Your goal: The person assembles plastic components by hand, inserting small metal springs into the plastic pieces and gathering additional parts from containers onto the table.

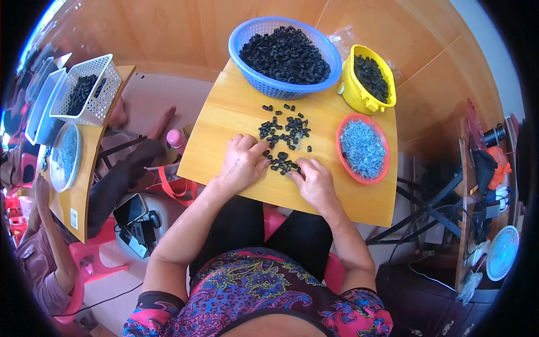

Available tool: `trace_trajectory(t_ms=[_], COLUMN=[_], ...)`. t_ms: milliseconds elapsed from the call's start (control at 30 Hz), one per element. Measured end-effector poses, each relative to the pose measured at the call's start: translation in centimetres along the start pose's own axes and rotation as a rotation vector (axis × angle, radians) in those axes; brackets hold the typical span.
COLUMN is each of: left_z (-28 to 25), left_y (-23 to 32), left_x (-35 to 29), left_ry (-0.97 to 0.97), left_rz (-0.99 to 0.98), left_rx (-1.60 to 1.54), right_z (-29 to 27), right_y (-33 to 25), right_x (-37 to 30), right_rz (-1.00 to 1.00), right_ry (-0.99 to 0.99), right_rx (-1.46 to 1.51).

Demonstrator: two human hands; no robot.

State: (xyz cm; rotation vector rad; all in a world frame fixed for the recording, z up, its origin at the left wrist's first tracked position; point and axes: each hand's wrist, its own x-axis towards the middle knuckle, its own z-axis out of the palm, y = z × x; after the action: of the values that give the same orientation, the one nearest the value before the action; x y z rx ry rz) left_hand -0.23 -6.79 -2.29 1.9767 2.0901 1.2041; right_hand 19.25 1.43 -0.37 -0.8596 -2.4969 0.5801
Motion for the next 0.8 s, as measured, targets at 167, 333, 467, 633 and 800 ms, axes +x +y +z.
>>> trace_trajectory(t_ms=[167,333,467,633,800], left_z=[0.2,-0.3,-0.7,-1.3,-2.0], left_y=[0.0,0.1,-0.5,-0.3,0.1], left_x=[0.1,0.2,-0.1,-0.5,-0.3], left_ry=[-0.003,-0.009,0.003,0.035,-0.005], left_rz=[0.043,0.032,0.024,-0.041,-0.078], left_rx=[-0.031,-0.044,-0.102,-0.184,-0.175], right_z=[-0.5,0.0,0.5,1.4,1.6], right_y=[-0.1,-0.7,-0.8,-0.1,-0.4], right_x=[1.1,3.4,4.6,4.7,4.6], right_rz=[-0.033,-0.092,-0.092,-0.103,-0.081], right_ry=[0.08,-0.015,-0.221,-0.156,-0.102], right_rx=[0.004,-0.029,-0.212,-0.155,0.023])
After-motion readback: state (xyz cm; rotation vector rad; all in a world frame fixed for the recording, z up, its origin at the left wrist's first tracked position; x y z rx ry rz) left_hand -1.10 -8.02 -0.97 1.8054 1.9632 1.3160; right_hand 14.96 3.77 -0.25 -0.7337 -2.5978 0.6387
